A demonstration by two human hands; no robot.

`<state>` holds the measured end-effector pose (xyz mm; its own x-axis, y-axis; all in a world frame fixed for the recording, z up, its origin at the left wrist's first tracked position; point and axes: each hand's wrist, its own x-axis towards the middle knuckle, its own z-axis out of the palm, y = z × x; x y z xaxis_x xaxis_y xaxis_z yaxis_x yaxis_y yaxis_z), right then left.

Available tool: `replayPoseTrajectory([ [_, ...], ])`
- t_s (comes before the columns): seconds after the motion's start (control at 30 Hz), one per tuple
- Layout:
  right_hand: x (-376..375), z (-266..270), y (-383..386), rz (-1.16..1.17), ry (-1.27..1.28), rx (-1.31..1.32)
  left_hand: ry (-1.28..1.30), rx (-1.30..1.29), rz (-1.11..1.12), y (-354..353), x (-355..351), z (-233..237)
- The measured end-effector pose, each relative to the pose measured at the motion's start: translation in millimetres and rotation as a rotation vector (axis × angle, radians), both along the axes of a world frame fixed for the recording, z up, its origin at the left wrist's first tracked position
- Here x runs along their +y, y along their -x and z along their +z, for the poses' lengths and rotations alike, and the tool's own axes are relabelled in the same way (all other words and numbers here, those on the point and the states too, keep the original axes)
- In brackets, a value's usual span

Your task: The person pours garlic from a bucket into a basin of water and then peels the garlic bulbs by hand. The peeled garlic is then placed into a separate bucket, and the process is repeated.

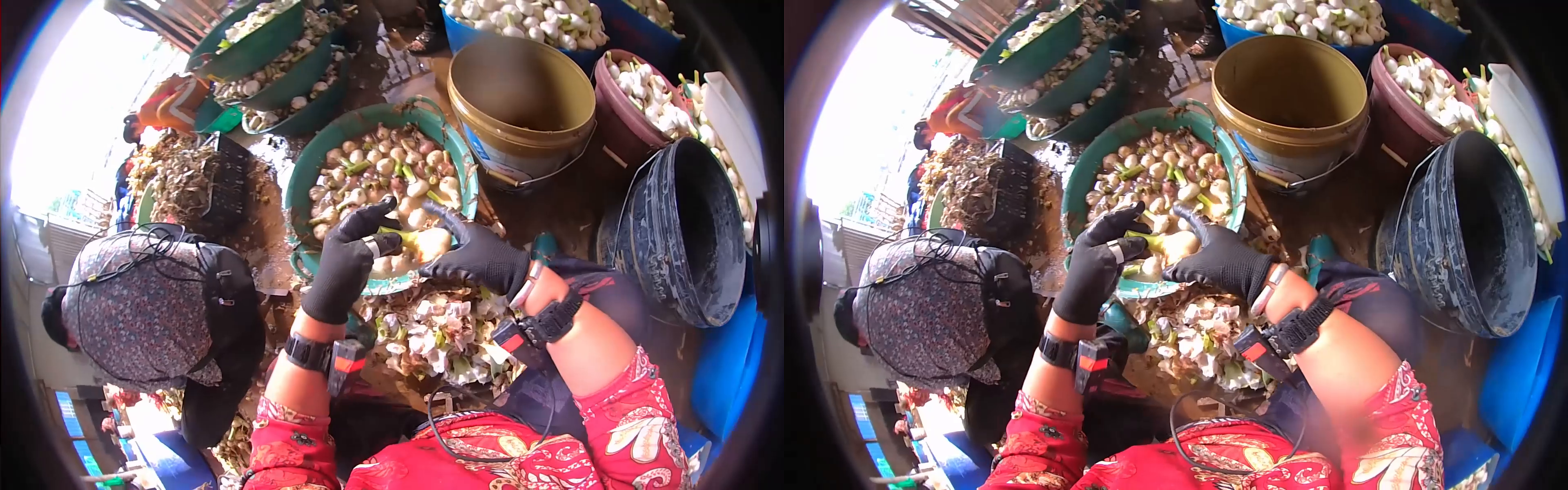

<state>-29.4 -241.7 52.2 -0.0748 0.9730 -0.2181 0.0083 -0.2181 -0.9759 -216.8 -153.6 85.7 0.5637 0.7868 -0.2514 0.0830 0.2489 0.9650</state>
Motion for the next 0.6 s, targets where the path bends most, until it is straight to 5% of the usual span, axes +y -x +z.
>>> replayPoseTrajectory([
  [0.13, -2, 5, 22, -0.101, -0.086, 0.195, 0.153, -0.36, 0.156, 6, -26, 14],
  [0.3, 2, 8, 29, -0.161, -0.339, 0.146, 0.161, -0.334, 0.187, 4, -31, -6],
  [0.47, 0, 5, 34, -0.194, -0.27, 0.026, 0.073, -0.228, 0.215, 0, -22, -20],
  [0.6, 7, -11, 33, -0.228, -0.239, 0.206, 0.091, -0.24, 0.223, 1, -23, -11],
])
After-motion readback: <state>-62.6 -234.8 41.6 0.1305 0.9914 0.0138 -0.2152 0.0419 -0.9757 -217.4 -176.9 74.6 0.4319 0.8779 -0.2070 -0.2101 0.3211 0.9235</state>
